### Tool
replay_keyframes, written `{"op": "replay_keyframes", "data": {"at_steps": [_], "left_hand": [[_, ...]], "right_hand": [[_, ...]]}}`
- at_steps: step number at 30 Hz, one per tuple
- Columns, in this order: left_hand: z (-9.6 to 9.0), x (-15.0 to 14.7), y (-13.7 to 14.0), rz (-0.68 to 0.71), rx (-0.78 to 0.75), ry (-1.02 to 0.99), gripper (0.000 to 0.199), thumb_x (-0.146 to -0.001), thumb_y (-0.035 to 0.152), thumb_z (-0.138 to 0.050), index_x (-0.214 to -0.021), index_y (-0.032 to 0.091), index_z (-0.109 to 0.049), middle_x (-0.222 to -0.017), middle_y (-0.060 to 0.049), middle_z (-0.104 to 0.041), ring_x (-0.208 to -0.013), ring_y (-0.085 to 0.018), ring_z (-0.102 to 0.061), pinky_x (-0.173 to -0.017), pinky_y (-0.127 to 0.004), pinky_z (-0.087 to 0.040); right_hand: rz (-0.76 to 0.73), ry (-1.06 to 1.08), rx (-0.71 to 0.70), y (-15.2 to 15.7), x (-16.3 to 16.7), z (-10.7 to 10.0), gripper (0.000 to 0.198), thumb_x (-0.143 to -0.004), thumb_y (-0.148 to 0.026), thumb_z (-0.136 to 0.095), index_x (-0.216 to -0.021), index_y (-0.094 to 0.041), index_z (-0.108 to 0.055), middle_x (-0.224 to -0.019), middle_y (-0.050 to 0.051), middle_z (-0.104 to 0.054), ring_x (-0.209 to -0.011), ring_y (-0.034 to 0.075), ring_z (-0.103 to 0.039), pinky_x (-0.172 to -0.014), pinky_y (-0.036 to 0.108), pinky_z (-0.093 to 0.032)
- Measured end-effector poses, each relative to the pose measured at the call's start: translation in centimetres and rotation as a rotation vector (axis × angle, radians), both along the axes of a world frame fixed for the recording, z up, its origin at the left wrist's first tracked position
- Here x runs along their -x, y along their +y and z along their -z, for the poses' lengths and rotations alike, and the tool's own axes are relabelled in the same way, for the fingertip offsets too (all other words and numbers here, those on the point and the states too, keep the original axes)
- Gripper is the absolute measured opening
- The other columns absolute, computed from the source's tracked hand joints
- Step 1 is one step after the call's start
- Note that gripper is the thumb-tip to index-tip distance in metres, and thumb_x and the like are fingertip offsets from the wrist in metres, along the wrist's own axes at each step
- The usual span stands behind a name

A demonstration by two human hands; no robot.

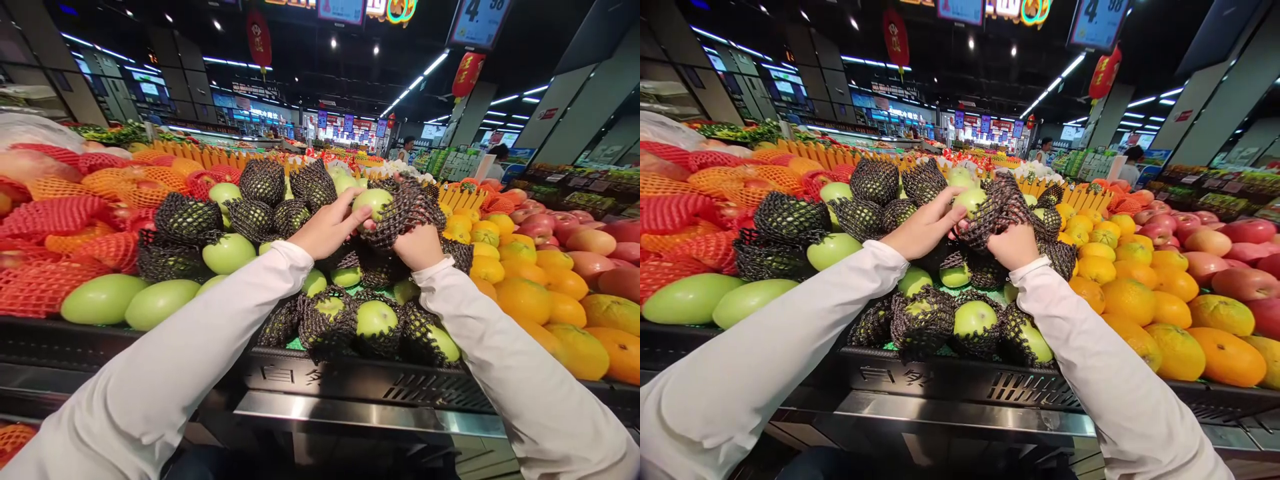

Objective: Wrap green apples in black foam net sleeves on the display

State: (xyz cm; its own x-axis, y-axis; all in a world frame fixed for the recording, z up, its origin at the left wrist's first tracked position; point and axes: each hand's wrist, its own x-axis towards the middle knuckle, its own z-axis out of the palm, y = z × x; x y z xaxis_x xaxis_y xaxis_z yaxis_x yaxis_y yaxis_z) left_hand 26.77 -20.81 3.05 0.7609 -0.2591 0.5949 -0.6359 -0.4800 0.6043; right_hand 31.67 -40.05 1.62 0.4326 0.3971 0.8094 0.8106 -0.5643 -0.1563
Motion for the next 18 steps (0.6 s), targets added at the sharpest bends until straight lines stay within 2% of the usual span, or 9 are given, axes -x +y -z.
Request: {"op": "replay_keyframes", "data": {"at_steps": [4, 9, 11, 13, 15, 18], "left_hand": [[-0.5, 0.9, -0.2, -0.022, -0.134, -0.071, 0.065, -0.096, 0.063, -0.046, -0.148, 0.024, -0.046, -0.087, -0.004, -0.070, -0.083, -0.024, -0.069, -0.095, -0.040, -0.051], [-0.7, 1.4, -0.3, 0.052, -0.141, -0.104, 0.073, -0.096, 0.070, -0.035, -0.152, 0.024, -0.042, -0.125, -0.011, -0.068, -0.116, -0.029, -0.065, -0.110, -0.043, -0.044], [-0.7, 1.4, -0.4, 0.055, -0.165, -0.073, 0.084, -0.089, 0.074, -0.049, -0.154, 0.022, -0.037, -0.129, -0.013, -0.066, -0.117, -0.031, -0.064, -0.109, -0.045, -0.046], [-0.7, 1.5, -0.5, 0.000, -0.187, -0.039, 0.095, -0.079, 0.072, -0.067, -0.153, 0.020, -0.038, -0.129, -0.015, -0.066, -0.115, -0.032, -0.065, -0.107, -0.046, -0.047], [-0.8, 1.6, -0.6, -0.065, -0.181, -0.018, 0.094, -0.072, 0.067, -0.076, -0.146, 0.018, -0.046, -0.131, -0.015, -0.066, -0.118, -0.034, -0.064, -0.108, -0.047, -0.047], [-0.9, 1.6, -0.5, -0.122, -0.151, -0.003, 0.084, -0.067, 0.064, -0.081, -0.133, 0.018, -0.054, -0.130, -0.014, -0.065, -0.120, -0.035, -0.063, -0.109, -0.048, -0.046]], "right_hand": [[-0.083, 0.032, 0.026, 0.3, 0.5, -0.2, 0.038, -0.082, -0.028, -0.062, -0.117, -0.018, -0.073, -0.102, 0.011, -0.076, -0.112, 0.030, -0.067, -0.101, 0.041, -0.054], [-0.049, -0.068, 0.081, 0.2, 1.0, -0.4, 0.043, -0.081, -0.021, -0.057, -0.122, -0.018, -0.070, -0.113, 0.011, -0.074, -0.121, 0.031, -0.063, -0.105, 0.043, -0.052], [-0.037, -0.119, 0.112, 0.2, 1.2, -0.5, 0.043, -0.081, -0.021, -0.054, -0.121, -0.018, -0.070, -0.116, 0.011, -0.073, -0.124, 0.031, -0.061, -0.106, 0.045, -0.051], [-0.019, -0.164, 0.146, 0.1, 1.5, -0.6, 0.041, -0.082, -0.022, -0.053, -0.119, -0.019, -0.071, -0.118, 0.011, -0.072, -0.126, 0.032, -0.060, -0.107, 0.046, -0.050], [-0.002, -0.205, 0.167, 0.2, 1.8, -0.6, 0.038, -0.082, -0.022, -0.054, -0.116, -0.019, -0.072, -0.119, 0.012, -0.072, -0.126, 0.033, -0.059, -0.108, 0.047, -0.049], [0.002, -0.244, 0.177, 0.3, 2.2, -0.5, 0.036, -0.081, -0.021, -0.054, -0.111, -0.019, -0.072, -0.116, 0.012, -0.072, -0.122, 0.032, -0.061, -0.106, 0.047, -0.049]]}}
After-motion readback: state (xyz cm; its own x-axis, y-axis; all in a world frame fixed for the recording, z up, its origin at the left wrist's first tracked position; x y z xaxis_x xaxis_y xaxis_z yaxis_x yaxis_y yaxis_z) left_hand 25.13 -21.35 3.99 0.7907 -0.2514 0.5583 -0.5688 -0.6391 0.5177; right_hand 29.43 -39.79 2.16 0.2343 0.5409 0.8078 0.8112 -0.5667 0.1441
